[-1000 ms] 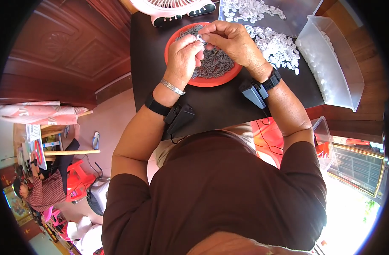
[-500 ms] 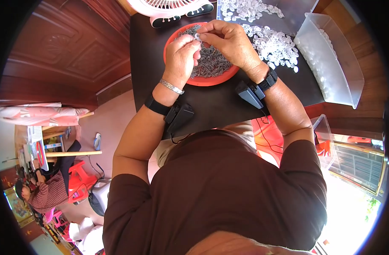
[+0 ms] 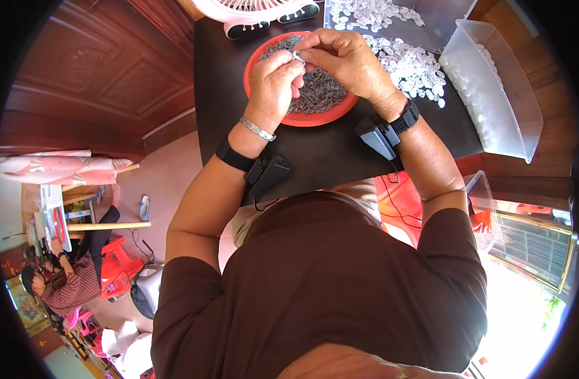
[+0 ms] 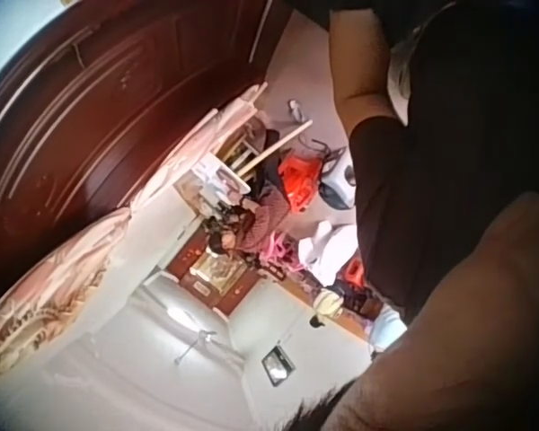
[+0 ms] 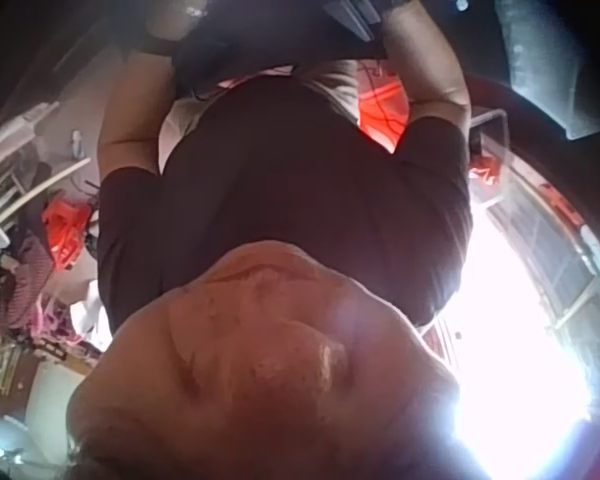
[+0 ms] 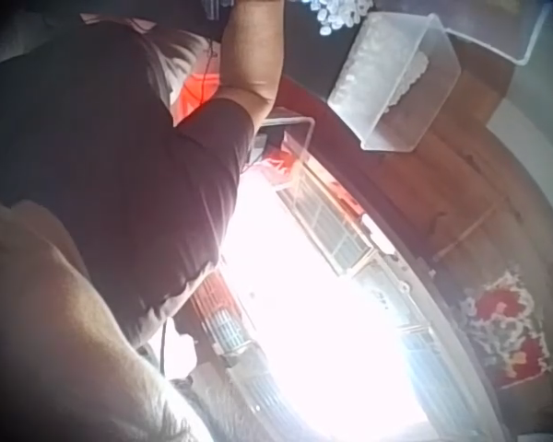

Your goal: Assembling small metal pins into white plastic connectors.

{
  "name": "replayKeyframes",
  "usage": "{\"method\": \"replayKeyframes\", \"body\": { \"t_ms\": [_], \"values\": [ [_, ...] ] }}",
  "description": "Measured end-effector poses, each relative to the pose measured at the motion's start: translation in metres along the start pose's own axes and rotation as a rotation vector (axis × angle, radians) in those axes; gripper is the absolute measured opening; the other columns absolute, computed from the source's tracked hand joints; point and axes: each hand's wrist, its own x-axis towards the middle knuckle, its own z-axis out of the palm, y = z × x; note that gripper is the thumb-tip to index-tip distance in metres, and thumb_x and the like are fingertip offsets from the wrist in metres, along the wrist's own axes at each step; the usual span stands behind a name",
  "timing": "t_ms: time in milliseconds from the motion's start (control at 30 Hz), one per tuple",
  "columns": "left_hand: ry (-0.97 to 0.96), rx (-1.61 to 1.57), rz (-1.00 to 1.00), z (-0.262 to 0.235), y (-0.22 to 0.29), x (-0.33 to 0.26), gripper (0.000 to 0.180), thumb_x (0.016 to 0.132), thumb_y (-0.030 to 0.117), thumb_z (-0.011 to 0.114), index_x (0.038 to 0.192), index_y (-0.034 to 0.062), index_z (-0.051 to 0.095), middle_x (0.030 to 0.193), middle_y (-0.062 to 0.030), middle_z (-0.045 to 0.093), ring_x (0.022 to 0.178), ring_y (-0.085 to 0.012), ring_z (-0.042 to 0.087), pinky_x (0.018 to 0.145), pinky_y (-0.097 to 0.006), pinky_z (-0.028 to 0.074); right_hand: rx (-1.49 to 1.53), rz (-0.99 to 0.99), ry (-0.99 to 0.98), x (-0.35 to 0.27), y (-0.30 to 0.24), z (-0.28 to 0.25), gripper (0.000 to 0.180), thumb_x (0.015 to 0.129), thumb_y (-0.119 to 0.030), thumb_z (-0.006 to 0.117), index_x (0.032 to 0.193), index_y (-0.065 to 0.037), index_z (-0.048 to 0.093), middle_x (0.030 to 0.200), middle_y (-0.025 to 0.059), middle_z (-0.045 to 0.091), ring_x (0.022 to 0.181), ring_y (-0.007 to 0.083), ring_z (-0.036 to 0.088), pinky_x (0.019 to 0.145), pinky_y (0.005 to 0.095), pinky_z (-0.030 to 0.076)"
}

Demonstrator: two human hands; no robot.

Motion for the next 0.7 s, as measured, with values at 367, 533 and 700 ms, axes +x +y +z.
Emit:
{"method": "replayKeyframes", "body": {
  "t_ms": [367,533,700],
  "values": [
    [0.001,0.051,-0.008,-0.0048,-0.0003,0.0042,0.018,0.086,0.016,0.053,0.079,0.0011,0.059,0.063,-0.0017,0.055,0.05,-0.0061,0.048,0.045,-0.019,0.038,0.124,0.04,0.066,0.0016,0.0042,0.0055,0.019,0.085,-0.014,0.064,0.099,-0.001,0.065,0.076,0.0021,0.064,0.069,0.005,0.056,0.063,0.0202,0.047],
    [0.006,0.062,-0.009,-0.0045,0.0015,0.003,0.018,0.085,0.016,0.054,0.076,0.0013,0.059,0.061,-0.0017,0.054,0.049,-0.0064,0.048,0.045,-0.02,0.039,0.179,0.014,0.14,0.0012,0.0031,0.0056,0.017,0.086,-0.013,0.063,0.097,0.0,0.065,0.072,0.0,0.061,0.066,0.0044,0.054,0.061,0.0192,0.045],
    [0.005,0.054,-0.028,-0.004,0.002,0.0024,0.018,0.084,0.016,0.054,0.076,0.0011,0.059,0.061,-0.002,0.055,0.049,-0.0069,0.048,0.045,-0.02,0.039,0.112,0.036,0.127,0.002,0.0014,0.0045,0.018,0.086,-0.014,0.063,0.097,0.0,0.064,0.071,-0.0001,0.061,0.065,0.0045,0.054,0.06,0.0196,0.046]
  ]
}}
